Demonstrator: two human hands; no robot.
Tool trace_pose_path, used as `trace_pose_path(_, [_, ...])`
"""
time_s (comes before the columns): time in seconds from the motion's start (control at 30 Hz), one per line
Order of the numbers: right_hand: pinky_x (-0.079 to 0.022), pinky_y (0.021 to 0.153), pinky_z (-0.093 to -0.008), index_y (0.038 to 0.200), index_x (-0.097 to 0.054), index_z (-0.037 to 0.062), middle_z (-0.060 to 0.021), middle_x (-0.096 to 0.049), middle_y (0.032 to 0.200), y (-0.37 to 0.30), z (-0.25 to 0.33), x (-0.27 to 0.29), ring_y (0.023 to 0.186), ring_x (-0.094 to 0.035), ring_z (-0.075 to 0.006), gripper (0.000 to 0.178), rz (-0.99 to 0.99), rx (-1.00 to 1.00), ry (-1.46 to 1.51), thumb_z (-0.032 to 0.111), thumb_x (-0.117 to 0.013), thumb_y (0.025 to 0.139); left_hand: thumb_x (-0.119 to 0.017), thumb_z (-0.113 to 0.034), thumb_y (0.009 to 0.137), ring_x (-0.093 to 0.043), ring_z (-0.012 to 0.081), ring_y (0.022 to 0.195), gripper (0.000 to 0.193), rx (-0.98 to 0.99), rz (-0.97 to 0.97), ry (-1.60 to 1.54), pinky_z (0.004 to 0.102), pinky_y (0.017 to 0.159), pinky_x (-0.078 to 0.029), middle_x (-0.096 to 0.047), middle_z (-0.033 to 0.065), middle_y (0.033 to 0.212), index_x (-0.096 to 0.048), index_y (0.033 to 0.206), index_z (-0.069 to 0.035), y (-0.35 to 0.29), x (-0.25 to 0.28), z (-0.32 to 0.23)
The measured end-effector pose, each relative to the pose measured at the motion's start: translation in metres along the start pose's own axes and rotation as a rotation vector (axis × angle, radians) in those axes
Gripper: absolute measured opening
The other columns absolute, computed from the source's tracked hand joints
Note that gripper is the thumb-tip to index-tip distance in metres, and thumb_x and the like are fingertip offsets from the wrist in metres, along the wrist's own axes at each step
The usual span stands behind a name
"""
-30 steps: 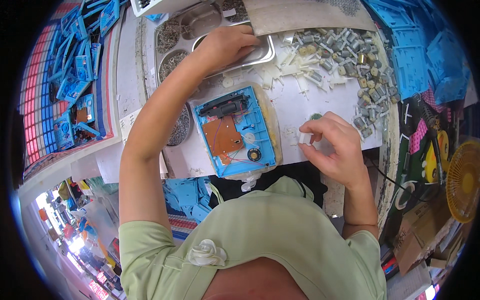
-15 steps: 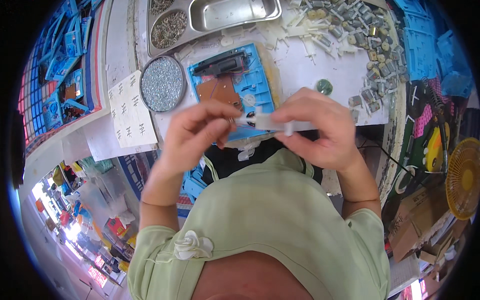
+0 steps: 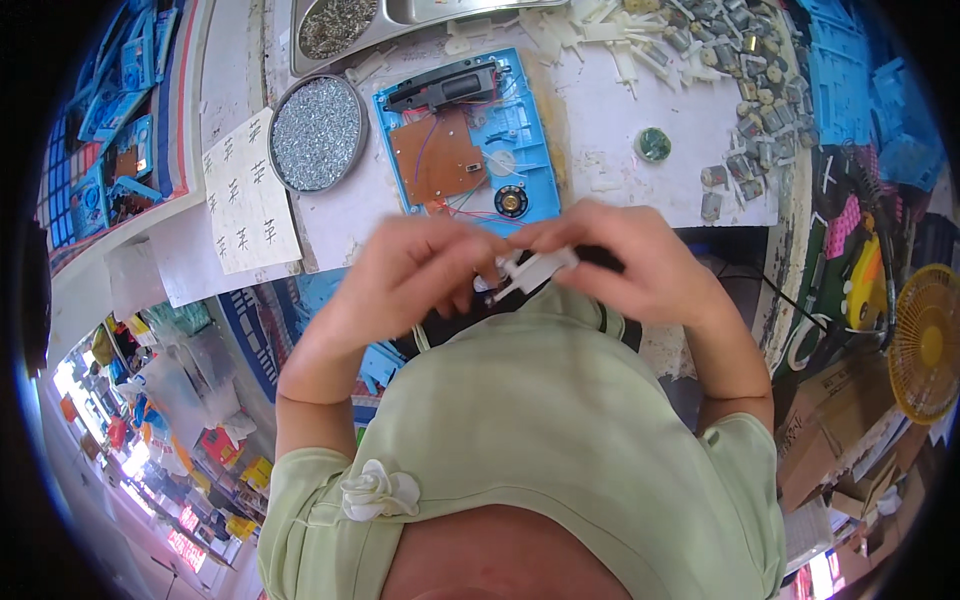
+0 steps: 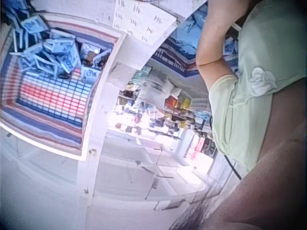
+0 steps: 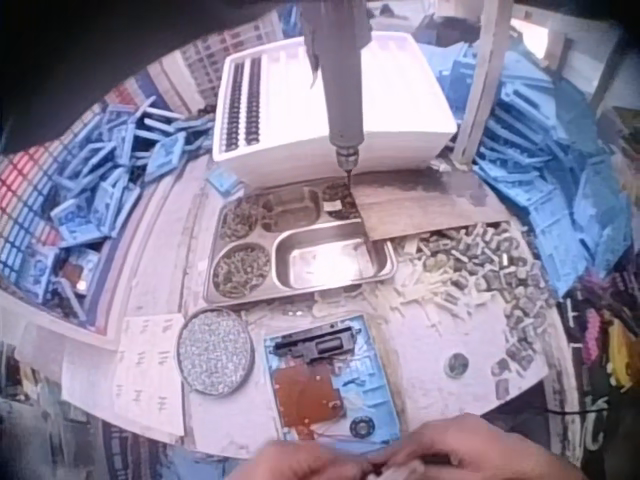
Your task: The recorder assembles an electronic toy device by soldering internal wires, fitting components, and screwing on the outer plastic casing.
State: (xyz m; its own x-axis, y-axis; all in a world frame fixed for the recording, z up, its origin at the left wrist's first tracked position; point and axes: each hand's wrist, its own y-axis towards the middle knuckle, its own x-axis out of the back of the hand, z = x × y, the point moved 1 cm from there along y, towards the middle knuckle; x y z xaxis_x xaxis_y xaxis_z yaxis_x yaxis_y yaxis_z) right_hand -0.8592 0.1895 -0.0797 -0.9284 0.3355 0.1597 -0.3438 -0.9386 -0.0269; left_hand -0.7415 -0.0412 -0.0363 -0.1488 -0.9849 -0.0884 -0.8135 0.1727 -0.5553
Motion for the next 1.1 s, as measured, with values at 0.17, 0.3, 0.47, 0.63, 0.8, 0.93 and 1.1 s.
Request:
trace_pose_path(0.17, [-0.053,0.098,-0.0415,0.126,-0.052,0.0012,-0.0219,-0.069,0.124,-0.016,-0.028,0.016,0.109,-0.070,-0.0291,0.028,-0.173,-0.047,0.741,0.005,-0.059,0.099,-0.076,-0.011,0.085,-0.064,0.0232,0.072,0.015,-0.679,-0.444,1.007,0.0340,0.063,-0.051,-0.064,0.0070,0.082,-0.070,0.098,-0.009,0.060,0.007,0.000])
trace_pose_path(0.3, [-0.051,0.100,-0.0384,0.119,-0.056,-0.0003,-0.0173,-0.070,0.120,-0.014,-0.026,0.028,0.110,-0.069,-0.0242,0.023,-0.285,-0.089,0.651,0.006,-0.063,0.097,-0.079,-0.006,0.076,-0.064,0.0299,0.081,0.019,-0.731,-0.427,1.167,0.0394,0.069,-0.052,-0.065,0.0073,0.087,-0.069,0.093,-0.009,0.067,0.007,0.011])
trace_pose_path(0.47, [-0.052,0.090,-0.0351,0.098,-0.068,0.0045,-0.0086,-0.070,0.106,0.015,-0.005,0.042,0.100,-0.065,-0.0252,0.020,-0.407,0.077,-0.432,0.004,-0.076,0.080,-0.080,-0.003,0.076,-0.064,0.0281,0.078,0.016,-0.873,-0.657,0.934,0.0384,0.068,-0.051,-0.067,0.0071,0.085,-0.070,0.088,-0.007,0.060,0.024,0.018])
trace_pose_path(0.63, [-0.051,0.079,-0.0378,0.092,-0.070,0.0071,-0.0070,-0.063,0.091,0.052,0.014,0.027,0.093,-0.059,-0.0295,0.027,-0.302,0.270,-0.796,0.002,-0.078,0.066,-0.082,-0.005,0.076,-0.064,0.0247,0.084,0.015,-0.784,-0.835,0.980,0.0371,0.079,-0.045,-0.068,0.0062,0.085,-0.070,0.085,-0.007,0.055,0.024,0.040])
trace_pose_path(0.8, [-0.051,0.077,-0.0391,0.088,-0.068,0.0038,-0.0075,-0.063,0.092,0.069,0.024,0.027,0.091,-0.057,-0.0299,0.030,-0.136,0.301,-0.918,-0.001,-0.078,0.060,-0.083,-0.008,0.073,-0.060,0.0228,0.083,0.018,-0.841,-0.898,0.911,0.0377,0.078,-0.037,-0.065,0.0010,0.084,-0.068,0.083,-0.012,0.064,0.026,0.050])
trace_pose_path(0.93, [-0.051,0.077,-0.0381,0.090,-0.069,0.0037,-0.0079,-0.063,0.093,0.079,0.022,0.030,0.093,-0.057,-0.0300,0.030,-0.048,0.338,-0.911,0.000,-0.078,0.061,-0.083,-0.009,0.073,-0.060,0.0229,0.083,0.018,-0.845,-0.891,0.880,0.0376,0.079,-0.037,-0.066,0.0010,0.084,-0.068,0.083,-0.012,0.064,0.027,0.053])
trace_pose_path(1.1, [-0.051,0.079,-0.0383,0.087,-0.072,0.0056,-0.0060,-0.065,0.091,0.082,-0.003,0.039,0.094,-0.057,-0.0272,0.022,-0.072,0.342,-0.686,0.006,-0.079,0.066,-0.083,-0.010,0.073,-0.060,0.0228,0.083,0.019,-0.852,-0.909,0.860,0.0376,0.080,-0.037,-0.065,0.0009,0.084,-0.068,0.083,-0.013,0.064,0.027,0.056])
